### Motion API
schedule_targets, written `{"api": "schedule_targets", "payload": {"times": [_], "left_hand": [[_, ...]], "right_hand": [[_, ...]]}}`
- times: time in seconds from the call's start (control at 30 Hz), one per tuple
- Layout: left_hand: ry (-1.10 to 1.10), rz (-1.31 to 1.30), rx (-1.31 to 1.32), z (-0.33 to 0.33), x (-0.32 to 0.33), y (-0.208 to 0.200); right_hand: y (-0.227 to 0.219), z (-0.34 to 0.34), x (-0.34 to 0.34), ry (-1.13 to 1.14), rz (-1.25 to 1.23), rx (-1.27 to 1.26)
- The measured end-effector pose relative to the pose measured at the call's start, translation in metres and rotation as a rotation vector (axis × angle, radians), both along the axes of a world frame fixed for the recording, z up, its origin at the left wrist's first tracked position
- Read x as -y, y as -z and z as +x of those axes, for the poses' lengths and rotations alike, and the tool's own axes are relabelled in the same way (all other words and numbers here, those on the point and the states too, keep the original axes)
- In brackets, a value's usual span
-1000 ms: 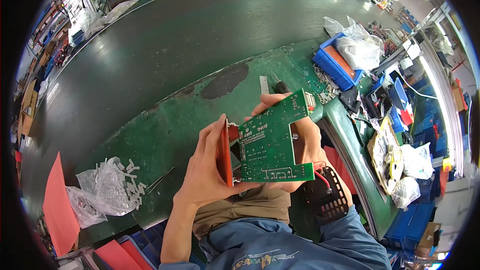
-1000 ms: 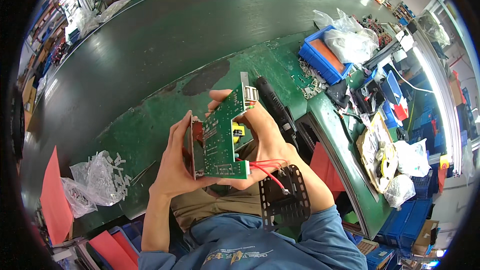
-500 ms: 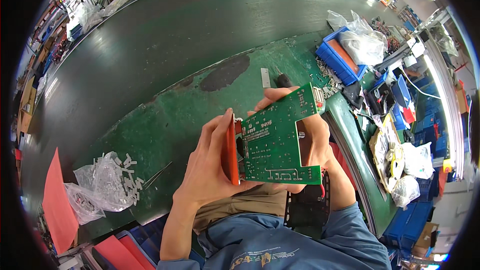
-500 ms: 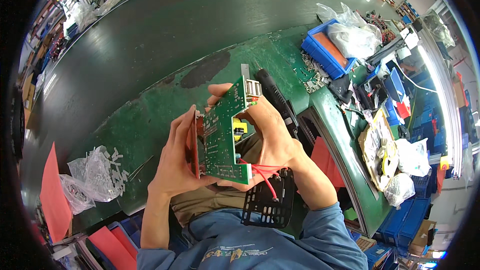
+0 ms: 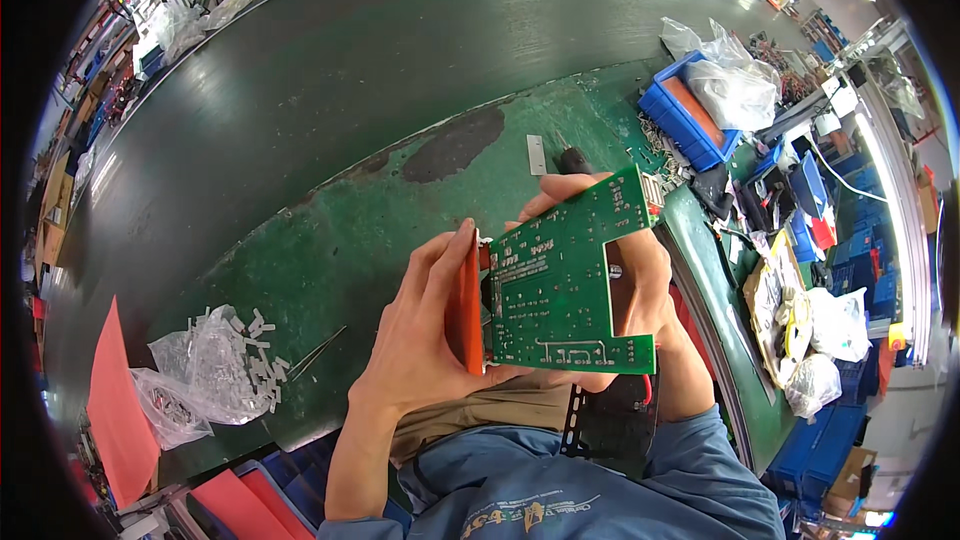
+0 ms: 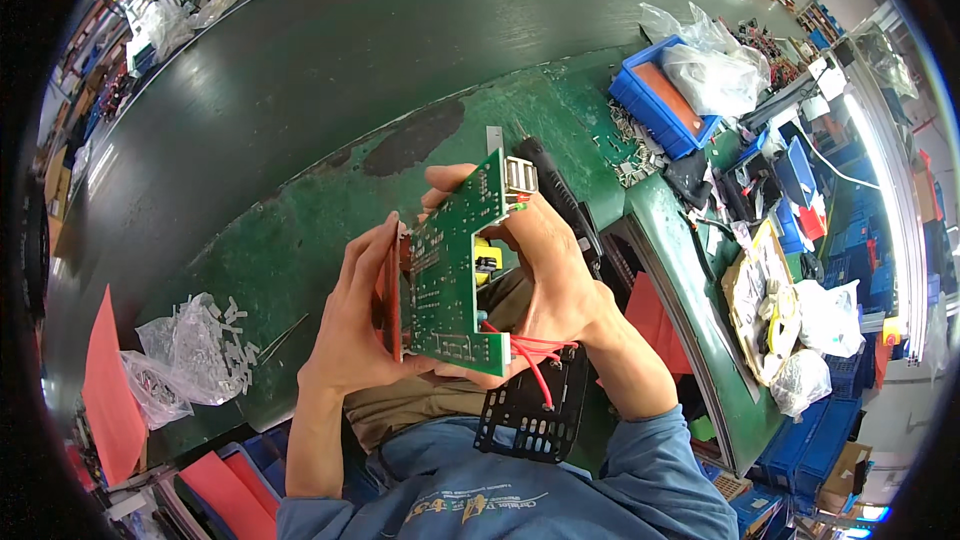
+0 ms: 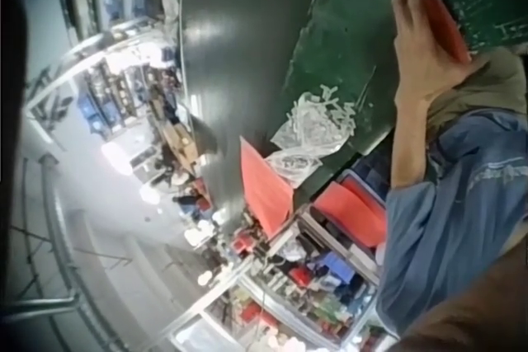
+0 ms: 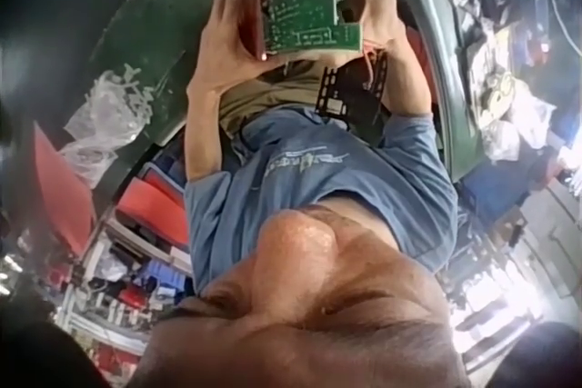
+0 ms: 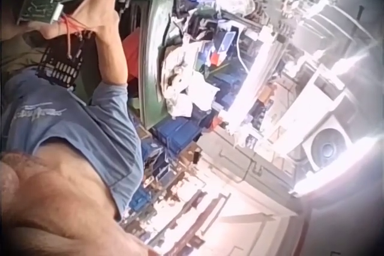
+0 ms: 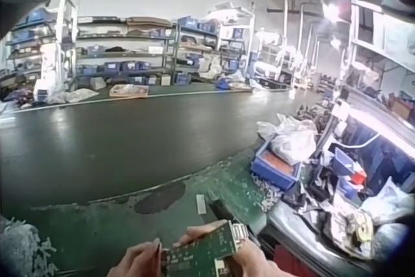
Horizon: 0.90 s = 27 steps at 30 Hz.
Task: Assemble electronic components by installing a printed circuit board into a plastic housing and securing it with screws.
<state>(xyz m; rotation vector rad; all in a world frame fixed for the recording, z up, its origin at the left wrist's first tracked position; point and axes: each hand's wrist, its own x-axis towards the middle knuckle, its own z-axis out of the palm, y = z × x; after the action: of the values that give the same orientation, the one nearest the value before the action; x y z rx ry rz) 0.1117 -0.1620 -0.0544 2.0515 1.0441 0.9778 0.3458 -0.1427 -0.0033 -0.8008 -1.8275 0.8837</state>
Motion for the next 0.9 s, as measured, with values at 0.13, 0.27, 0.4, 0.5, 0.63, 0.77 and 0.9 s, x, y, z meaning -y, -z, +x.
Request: {"api": "schedule_targets", "payload": {"times": [0.13,0.27,0.4,0.5,0.63,0.77,0.9], "left_hand": [[0.014,0.048,0.022,-0.004,-0.007,0.004],[0.032,0.003,0.032,-0.007,-0.009,0.003],[0.036,-0.001,0.039,-0.007,-0.007,0.002],[0.046,0.003,0.042,-0.007,-0.007,0.003],[0.06,-0.007,0.064,-0.008,-0.007,0.005],[0.075,-0.034,0.077,-0.009,-0.008,0.004],[0.024,0.036,0.009,-0.008,-0.004,-0.003]], "right_hand": [[0.005,0.001,-0.002,0.048,0.088,0.039],[0.006,0.001,-0.002,0.037,0.046,0.034],[0.002,-0.005,0.002,0.063,0.095,0.038],[0.003,-0.004,0.003,0.078,0.111,0.076],[0.006,-0.006,0.003,0.051,0.096,0.033],[0.005,-0.011,0.005,0.064,0.09,-0.006],[0.01,-0.018,0.006,0.048,0.04,-0.084]]}}
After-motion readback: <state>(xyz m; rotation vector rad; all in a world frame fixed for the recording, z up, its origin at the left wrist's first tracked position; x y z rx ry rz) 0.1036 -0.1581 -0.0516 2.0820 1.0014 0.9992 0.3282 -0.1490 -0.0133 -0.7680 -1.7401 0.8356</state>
